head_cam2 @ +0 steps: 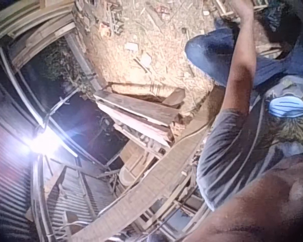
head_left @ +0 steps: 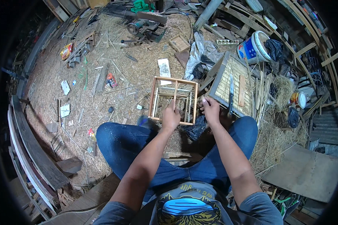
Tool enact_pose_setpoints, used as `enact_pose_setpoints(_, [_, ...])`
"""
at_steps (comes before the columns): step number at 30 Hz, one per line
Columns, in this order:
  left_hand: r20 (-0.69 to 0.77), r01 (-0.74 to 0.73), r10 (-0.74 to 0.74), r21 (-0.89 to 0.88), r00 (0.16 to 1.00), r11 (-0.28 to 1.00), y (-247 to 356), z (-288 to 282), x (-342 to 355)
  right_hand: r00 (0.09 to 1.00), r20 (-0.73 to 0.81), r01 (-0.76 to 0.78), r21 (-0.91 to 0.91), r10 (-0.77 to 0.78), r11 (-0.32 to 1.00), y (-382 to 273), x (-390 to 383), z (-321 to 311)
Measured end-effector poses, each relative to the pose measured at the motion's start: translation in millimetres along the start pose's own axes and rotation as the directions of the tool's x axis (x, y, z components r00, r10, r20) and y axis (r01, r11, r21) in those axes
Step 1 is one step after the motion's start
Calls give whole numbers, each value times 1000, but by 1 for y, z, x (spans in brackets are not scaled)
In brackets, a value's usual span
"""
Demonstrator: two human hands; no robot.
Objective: The person constructs a bird cage by sliding thin bamboo sticks into a wooden frame, then uses a knife to whittle and sharpen one of the sticks while bracing it against their leg.
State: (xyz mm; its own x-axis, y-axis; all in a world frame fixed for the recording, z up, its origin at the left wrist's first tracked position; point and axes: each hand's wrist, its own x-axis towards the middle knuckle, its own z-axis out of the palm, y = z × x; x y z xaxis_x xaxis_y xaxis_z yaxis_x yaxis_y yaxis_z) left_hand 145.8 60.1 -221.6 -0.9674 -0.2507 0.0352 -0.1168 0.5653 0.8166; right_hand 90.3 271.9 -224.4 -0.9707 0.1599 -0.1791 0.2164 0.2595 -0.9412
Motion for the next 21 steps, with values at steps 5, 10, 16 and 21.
enact_pose_setpoints(5, [25,-2,1,14,1000,1000,9,-9,-2,981,114,-175,178,156,968,1,-2,8])
enact_pose_setpoints(10, [5,-12,12,2,1000,1000,1,-3,-2,978,178,-133,142,106,981,7,5,8])
enact_pose_setpoints(16, [6,2,-2,66,1000,998,-3,3,-3,957,265,-143,82,117,986,10,12,3])
enact_pose_setpoints(21, [-5,-20,20,46,1000,999,1,1,-3,945,285,-182,58,159,982,11,15,0])
